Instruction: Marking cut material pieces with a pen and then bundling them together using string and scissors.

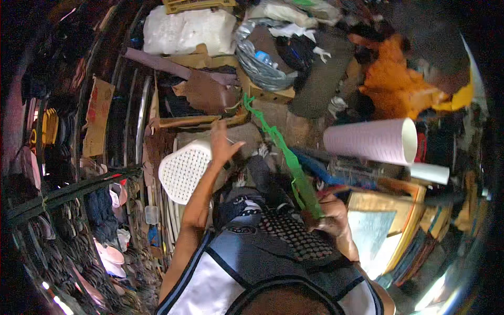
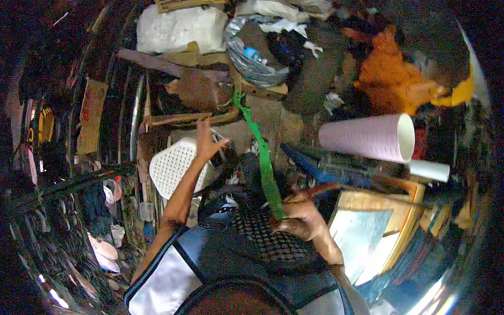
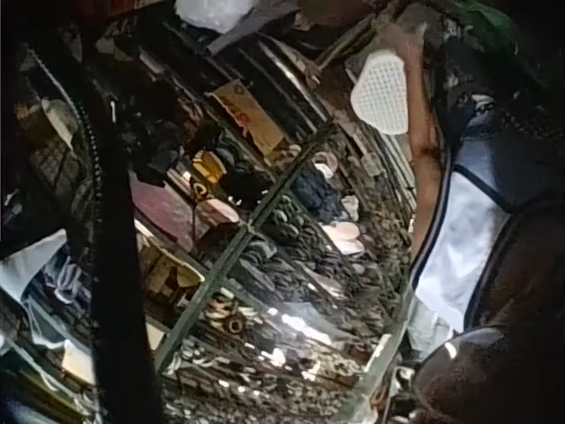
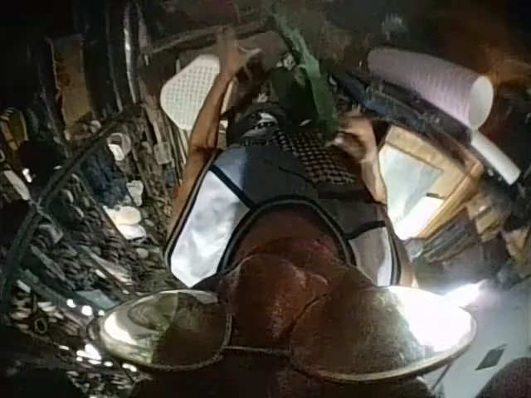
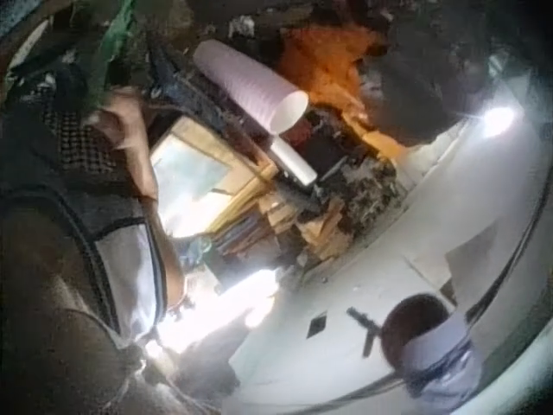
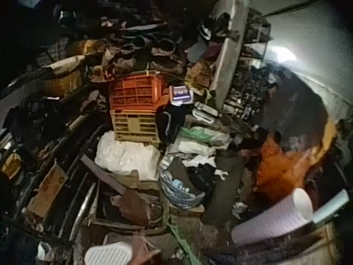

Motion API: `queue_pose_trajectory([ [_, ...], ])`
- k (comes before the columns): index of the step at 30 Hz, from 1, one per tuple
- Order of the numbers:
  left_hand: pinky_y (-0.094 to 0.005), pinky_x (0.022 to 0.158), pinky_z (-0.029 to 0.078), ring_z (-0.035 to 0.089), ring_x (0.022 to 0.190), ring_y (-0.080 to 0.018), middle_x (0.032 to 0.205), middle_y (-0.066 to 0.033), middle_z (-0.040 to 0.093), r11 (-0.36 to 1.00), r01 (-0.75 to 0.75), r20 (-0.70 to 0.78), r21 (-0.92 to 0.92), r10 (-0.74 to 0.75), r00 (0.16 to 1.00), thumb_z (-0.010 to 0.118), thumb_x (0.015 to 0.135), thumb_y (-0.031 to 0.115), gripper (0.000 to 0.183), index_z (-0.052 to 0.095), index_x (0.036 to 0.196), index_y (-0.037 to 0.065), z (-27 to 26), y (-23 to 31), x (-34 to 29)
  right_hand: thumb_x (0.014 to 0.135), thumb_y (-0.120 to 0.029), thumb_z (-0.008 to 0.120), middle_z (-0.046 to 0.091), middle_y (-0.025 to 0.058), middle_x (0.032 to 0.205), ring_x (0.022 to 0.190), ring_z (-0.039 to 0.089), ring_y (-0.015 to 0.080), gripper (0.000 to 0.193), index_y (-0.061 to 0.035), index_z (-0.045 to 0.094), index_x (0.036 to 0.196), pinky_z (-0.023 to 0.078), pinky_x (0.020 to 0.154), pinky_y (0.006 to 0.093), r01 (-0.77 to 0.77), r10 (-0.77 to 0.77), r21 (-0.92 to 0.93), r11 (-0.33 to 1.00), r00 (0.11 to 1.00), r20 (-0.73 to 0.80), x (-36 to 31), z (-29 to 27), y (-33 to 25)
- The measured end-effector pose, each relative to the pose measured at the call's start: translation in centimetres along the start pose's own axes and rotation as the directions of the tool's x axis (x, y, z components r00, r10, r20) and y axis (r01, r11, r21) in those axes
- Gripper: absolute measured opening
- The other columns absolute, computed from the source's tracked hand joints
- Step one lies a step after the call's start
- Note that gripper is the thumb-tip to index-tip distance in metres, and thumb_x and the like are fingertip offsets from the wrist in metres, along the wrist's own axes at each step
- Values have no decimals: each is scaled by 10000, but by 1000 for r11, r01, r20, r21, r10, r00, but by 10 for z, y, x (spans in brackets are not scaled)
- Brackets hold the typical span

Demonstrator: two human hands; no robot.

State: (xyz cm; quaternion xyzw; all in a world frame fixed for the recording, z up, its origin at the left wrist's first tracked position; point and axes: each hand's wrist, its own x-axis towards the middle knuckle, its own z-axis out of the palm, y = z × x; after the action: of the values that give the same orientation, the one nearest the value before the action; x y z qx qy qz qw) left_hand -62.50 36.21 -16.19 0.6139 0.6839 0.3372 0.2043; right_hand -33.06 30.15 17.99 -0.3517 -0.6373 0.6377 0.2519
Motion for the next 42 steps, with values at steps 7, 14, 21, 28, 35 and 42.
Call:
queue_pose_trajectory([
  [7,-446,883,485,620,1022,-369,1070,-196,655,861,-156,550,-483,437,712,696,846,315,383,639,1115,48,43,161,-11,892,-485,620,665,139,661,564,633,284,506,-22,657,692,529,560,364,142,-165,-84,986,844,-510,-100,19,-45],
  [14,-437,687,507,663,788,-353,875,-162,693,945,-29,566,-327,221,794,649,884,295,229,694,1014,111,74,81,-97,984,-270,529,555,115,1056,1074,530,281,317,-44,535,1205,362,1058,465,501,-452,-409,763,-41,-891,-266,-69,-192],
  [21,-368,581,481,621,584,-233,657,-110,642,926,175,785,-335,171,595,626,908,252,227,671,991,45,109,22,-134,955,-345,583,548,217,1307,1165,551,267,557,76,480,1305,432,1003,332,-763,-771,-483,430,-31,-636,-429,-154,-251],
  [28,-250,411,354,373,434,-65,540,53,393,700,653,926,-291,35,375,633,943,287,223,632,998,72,135,52,-131,958,-197,504,528,208,1314,1188,533,306,456,52,449,1336,426,1027,388,-499,-632,-422,757,-395,-667,-589,-180,-307],
  [35,-243,494,399,382,496,-43,598,78,388,798,510,942,-322,216,257,659,920,332,254,593,949,88,75,200,-113,907,-244,602,536,165,1333,1216,525,293,486,-35,491,1331,415,1047,395,-790,-573,-143,596,-294,-765,-649,-114,-238],
  [42,-248,507,387,431,563,-60,695,53,462,924,36,921,-381,382,-69,490,990,448,425,633,1038,51,32,380,-186,856,-290,701,544,122,1352,1244,518,280,527,-122,533,1327,404,1067,403,-852,-201,-383,356,331,-922,-535,-34,-88],
])
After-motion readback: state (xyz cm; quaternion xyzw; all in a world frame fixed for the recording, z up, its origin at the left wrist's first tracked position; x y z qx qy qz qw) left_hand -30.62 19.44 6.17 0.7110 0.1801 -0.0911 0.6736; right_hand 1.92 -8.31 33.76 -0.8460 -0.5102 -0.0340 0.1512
